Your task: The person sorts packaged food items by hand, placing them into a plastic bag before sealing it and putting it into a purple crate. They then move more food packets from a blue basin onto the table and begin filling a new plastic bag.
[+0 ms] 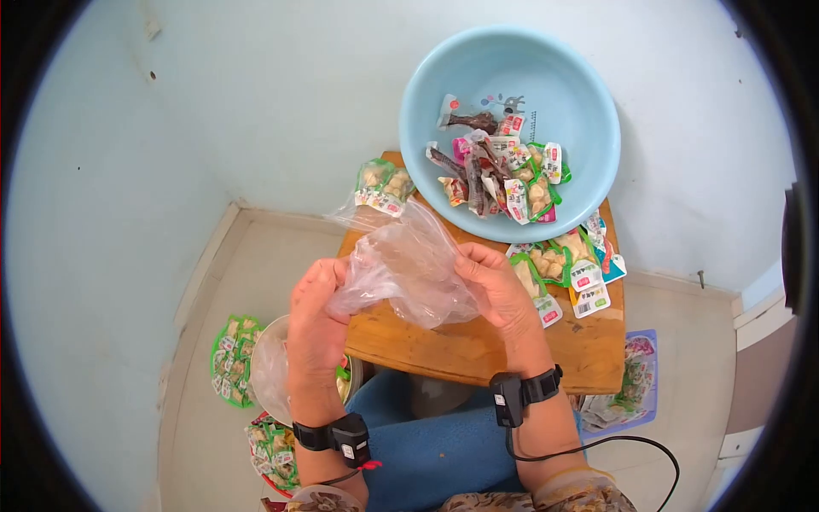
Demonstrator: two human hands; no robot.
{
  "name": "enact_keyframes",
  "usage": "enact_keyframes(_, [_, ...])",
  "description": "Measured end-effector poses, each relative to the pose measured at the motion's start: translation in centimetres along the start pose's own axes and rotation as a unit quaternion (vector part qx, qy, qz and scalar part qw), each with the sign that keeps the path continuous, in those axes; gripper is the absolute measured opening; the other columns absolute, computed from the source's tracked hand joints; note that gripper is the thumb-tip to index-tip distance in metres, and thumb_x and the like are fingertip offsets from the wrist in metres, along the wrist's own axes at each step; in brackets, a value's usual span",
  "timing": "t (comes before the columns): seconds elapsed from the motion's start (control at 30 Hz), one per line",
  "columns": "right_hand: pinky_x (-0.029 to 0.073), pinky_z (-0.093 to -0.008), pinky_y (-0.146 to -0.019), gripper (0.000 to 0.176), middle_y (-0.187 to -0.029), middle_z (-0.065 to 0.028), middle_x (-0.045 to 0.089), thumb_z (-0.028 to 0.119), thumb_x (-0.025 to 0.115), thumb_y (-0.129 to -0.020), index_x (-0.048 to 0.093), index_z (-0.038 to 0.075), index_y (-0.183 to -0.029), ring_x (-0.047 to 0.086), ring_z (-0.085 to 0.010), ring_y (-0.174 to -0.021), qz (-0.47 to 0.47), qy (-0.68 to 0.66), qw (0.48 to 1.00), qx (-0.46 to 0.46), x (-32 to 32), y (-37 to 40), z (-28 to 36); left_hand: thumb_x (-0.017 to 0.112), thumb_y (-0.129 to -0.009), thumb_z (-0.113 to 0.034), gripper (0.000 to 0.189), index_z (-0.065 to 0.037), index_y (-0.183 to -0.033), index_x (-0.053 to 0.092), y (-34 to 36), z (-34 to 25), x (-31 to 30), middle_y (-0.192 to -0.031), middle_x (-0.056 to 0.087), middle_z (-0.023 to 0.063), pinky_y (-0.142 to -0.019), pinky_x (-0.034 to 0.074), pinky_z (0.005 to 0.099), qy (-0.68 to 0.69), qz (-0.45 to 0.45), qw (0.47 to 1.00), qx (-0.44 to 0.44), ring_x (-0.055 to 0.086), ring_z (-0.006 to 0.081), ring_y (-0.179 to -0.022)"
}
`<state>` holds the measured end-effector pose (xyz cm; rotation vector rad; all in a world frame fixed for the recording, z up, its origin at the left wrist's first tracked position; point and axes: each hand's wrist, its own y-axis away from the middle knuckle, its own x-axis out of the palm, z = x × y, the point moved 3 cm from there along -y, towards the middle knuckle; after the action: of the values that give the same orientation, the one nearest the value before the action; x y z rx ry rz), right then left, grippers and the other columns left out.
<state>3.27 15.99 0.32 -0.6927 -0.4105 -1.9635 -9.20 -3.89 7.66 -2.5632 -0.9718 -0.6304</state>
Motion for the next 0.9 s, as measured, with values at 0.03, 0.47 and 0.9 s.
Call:
enact_keyframes(0.03, [0.053, -0.0314, -0.080, 0.025, -0.100, -0.0064, 0.068, 0.019, 0.068, -0.094, 0.065, 0.001, -0.111, 0.065, -0.0150, -0.087, -0.001, 0.002, 1.000, -0.003, -0.5, -0.1, 0.2, 0.066, -0.091, -0.019, 0.021, -0.004, -0.104, 0.061, -0.2, 0.4, 0.3, -0.117, 0.065, 0.0107, -0.086, 0.055, 0.0352, 0.004, -0.021, 0.999, -0.031, 0.065, 0.0200, -0.101])
enact_keyframes(0.47, [0.053, -0.0265, -0.066, 0.009, -0.080, -0.0061, 0.069, 0.012, 0.067, -0.093, 0.062, 0.004, -0.093, 0.067, -0.0145, -0.071, -0.053, 0.147, 0.986, -0.062, -3.6, 0.3, 2.3, 0.068, -0.087, -0.004, 0.012, -0.003, -0.100, 0.069, -1.3, 4.9, -5.7, -0.090, 0.068, 0.0018, -0.072, 0.053, 0.0267, -0.049, -0.169, 0.984, 0.019, 0.064, 0.0113, -0.077])
enact_keyframes(0.9, [0.052, -0.0277, -0.064, 0.011, -0.079, -0.0037, 0.065, 0.013, 0.061, -0.096, 0.062, 0.002, -0.093, 0.063, -0.0140, -0.067, -0.022, 0.185, 0.982, 0.015, -3.4, 1.0, 2.1, 0.069, -0.094, -0.022, 0.018, -0.005, -0.097, 0.067, 0.0, 4.0, -7.0, -0.080, 0.064, -0.0022, -0.063, 0.050, 0.0238, -0.061, -0.145, 0.988, -0.011, 0.060, 0.0067, -0.071])
